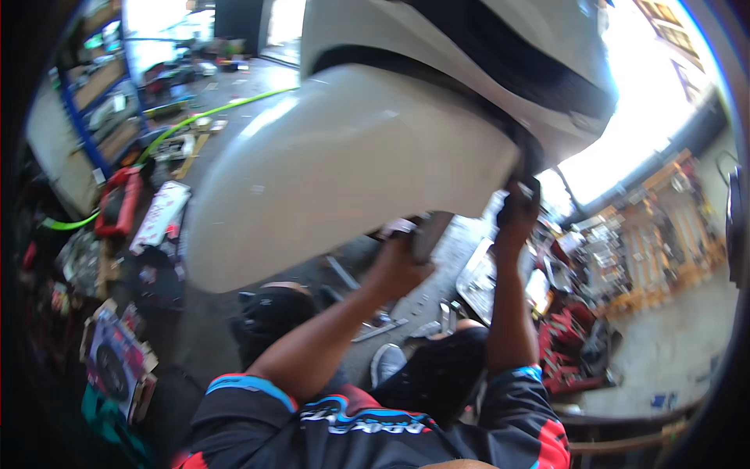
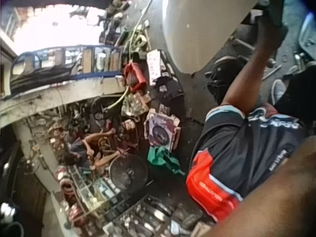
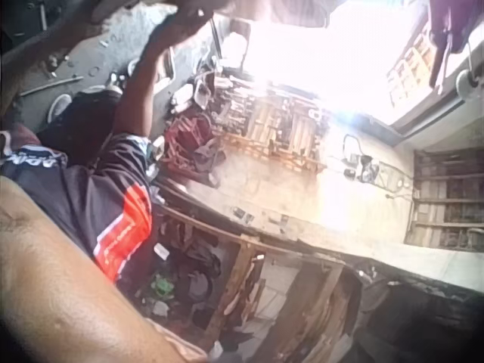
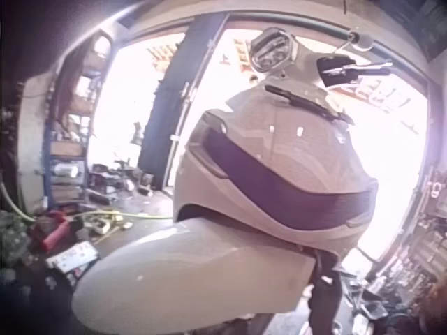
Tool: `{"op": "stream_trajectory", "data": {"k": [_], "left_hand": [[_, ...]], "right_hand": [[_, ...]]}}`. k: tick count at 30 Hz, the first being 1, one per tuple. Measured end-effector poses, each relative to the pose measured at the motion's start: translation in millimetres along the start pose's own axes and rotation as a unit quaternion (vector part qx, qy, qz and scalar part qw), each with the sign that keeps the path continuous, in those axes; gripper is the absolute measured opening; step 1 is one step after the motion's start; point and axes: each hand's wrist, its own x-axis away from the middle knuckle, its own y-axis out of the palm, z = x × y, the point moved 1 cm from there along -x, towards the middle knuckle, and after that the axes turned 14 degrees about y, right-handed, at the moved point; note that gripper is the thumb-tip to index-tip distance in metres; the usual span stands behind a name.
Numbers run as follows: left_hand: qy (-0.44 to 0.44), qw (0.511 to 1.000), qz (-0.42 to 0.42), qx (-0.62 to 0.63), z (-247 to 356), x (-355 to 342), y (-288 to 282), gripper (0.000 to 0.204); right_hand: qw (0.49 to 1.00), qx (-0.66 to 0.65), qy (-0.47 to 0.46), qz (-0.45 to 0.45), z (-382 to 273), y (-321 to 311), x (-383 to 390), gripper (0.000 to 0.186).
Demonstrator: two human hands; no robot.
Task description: Tightening or adjusting bolts on the front fender and fork assembly of a motorcycle.
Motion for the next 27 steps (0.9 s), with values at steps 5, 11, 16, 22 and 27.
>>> {"op": "stream_trajectory", "data": {"k": [5,11,16,22,27], "left_hand": [[-0.075,0.985,0.004,0.153,13.4,-4.8,3.8,0.039],[-0.09,0.985,-0.009,0.145,13.3,-5.4,8.5,0.038],[-0.019,0.993,0.027,0.114,4.7,-6.5,18.2,0.035],[-0.098,0.98,0.001,0.17,-11.9,-3.0,12.2,0.033],[-0.092,0.988,-0.024,0.12,2.0,-5.5,7.2,0.037]], "right_hand": [[0.995,-0.042,0.073,-0.046,-45.2,-3.9,43.5,0.021],[0.988,-0.1,0.106,-0.05,-91.0,29.3,97.2,0.017],[0.959,-0.185,0.198,-0.085,-101.4,24.0,102.9,0.02],[0.994,-0.068,0.07,-0.041,-36.0,-8.6,68.1,0.021],[0.988,0.131,-0.085,0.009,-10.8,-31.7,33.2,0.024]]}}
